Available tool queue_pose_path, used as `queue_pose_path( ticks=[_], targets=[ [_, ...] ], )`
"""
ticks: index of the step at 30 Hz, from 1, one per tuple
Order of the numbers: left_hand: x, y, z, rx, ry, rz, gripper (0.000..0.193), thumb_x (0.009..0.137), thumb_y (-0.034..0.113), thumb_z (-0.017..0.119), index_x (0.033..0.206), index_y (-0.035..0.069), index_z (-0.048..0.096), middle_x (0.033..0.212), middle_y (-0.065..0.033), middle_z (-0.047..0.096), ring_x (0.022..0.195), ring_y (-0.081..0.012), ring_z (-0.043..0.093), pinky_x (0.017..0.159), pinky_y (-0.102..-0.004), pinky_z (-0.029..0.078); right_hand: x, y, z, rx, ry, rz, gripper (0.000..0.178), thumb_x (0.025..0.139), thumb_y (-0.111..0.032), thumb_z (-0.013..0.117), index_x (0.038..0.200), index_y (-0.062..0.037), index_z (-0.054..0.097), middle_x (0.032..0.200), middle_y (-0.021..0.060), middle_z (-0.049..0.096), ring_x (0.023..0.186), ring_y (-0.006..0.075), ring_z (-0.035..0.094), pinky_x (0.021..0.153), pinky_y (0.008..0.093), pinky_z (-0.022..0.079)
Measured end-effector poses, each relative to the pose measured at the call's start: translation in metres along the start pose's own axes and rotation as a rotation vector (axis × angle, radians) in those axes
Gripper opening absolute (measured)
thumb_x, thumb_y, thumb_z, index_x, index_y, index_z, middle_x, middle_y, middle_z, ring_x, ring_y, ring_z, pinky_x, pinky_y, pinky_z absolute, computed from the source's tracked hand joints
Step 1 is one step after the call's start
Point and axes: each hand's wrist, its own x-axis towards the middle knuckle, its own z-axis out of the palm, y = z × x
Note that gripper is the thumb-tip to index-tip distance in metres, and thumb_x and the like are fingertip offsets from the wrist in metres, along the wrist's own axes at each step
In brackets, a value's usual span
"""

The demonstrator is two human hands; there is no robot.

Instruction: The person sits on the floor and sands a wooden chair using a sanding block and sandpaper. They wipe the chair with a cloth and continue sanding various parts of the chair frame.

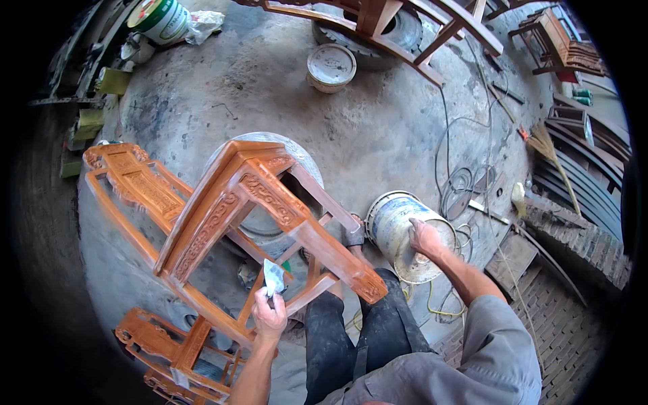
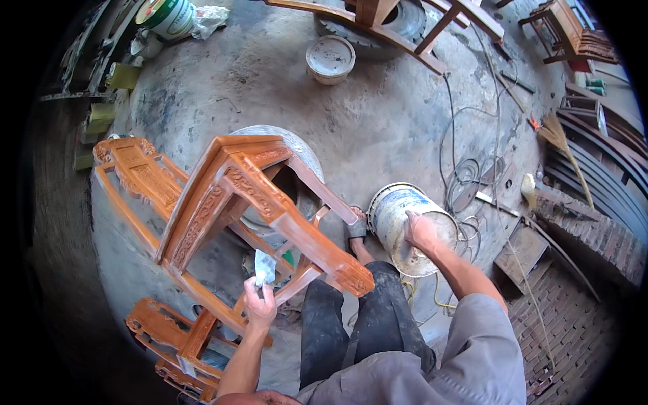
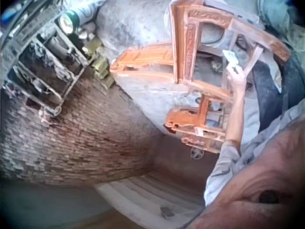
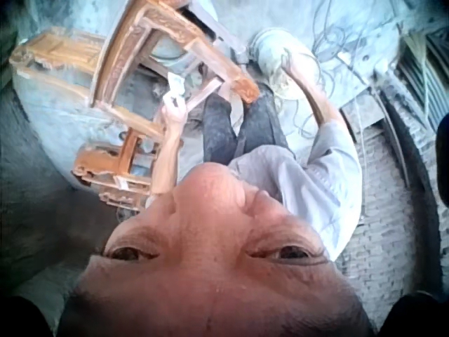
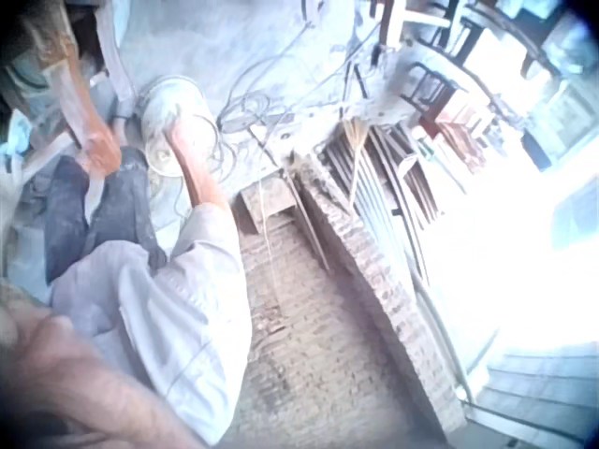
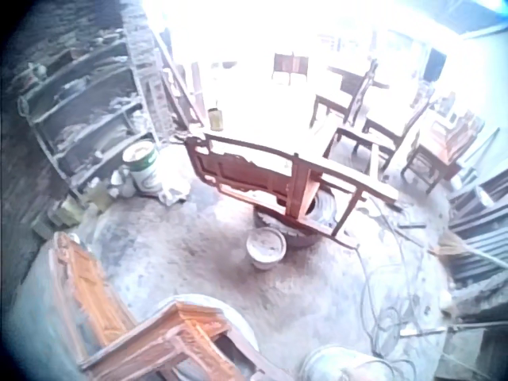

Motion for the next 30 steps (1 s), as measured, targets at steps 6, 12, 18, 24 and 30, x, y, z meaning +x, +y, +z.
queue_pose_path(
  ticks=[6, 12, 18, 24, 30],
  targets=[
    [0.008, 0.012, 0.003, 0.113, 0.104, 0.153, 0.024, 0.090, 0.008, 0.066, 0.111, 0.001, 0.057, 0.075, -0.0239, 0.067, 0.069, -0.0439, 0.068, 0.061, -0.0517, 0.053, -0.072, -0.105, -0.056, 0.418, 0.128, 0.011, 0.026, 0.101, -0.015, 0.051, 0.112, 0.0010, 0.070, 0.080, 0.0156, 0.074, 0.075, 0.0264, 0.073, 0.072, 0.0381, 0.056],
    [0.018, 0.011, 0.012, 0.048, 0.106, 0.171, 0.022, 0.093, 0.007, 0.063, 0.112, 0.002, 0.054, 0.081, -0.0242, 0.068, 0.071, -0.0436, 0.068, 0.061, -0.0519, 0.052, -0.157, -0.089, 0.000, 0.438, 0.003, 0.214, 0.029, 0.100, -0.018, 0.051, 0.104, 0.0032, 0.070, 0.087, 0.0171, 0.074, 0.076, 0.0287, 0.072, 0.072, 0.0400, 0.055],
    [0.019, 0.006, 0.015, 0.078, 0.116, 0.190, 0.020, 0.095, 0.014, 0.062, 0.110, 0.005, 0.054, 0.078, -0.0230, 0.069, 0.071, -0.0431, 0.068, 0.062, -0.0529, 0.054, -0.251, -0.066, 0.048, 0.206, -0.040, 0.368, 0.031, 0.101, -0.022, 0.051, 0.109, 0.0010, 0.071, 0.104, 0.0215, 0.074, 0.101, 0.0359, 0.071, 0.089, 0.0437, 0.053],
    [0.016, 0.003, 0.015, 0.126, 0.063, 0.148, 0.024, 0.094, 0.013, 0.062, 0.114, 0.004, 0.052, 0.082, -0.0250, 0.068, 0.075, -0.0450, 0.068, 0.064, -0.0548, 0.052, -0.277, -0.073, 0.034, 0.463, -0.049, 0.505, 0.037, 0.102, -0.023, 0.051, 0.113, 0.0070, 0.069, 0.106, 0.0214, 0.074, 0.101, 0.0293, 0.069, 0.089, 0.0405, 0.052],
    [0.019, 0.008, 0.018, 0.166, 0.158, 0.203, 0.018, 0.096, 0.015, 0.060, 0.110, 0.005, 0.056, 0.082, -0.0207, 0.070, 0.070, -0.0405, 0.069, 0.062, -0.0513, 0.055, -0.236, -0.076, -0.015, 0.196, 0.020, 0.398, 0.041, 0.104, -0.026, 0.046, 0.115, 0.0053, 0.070, 0.107, 0.0227, 0.073, 0.101, 0.0343, 0.070, 0.089, 0.0414, 0.052]
  ],
)
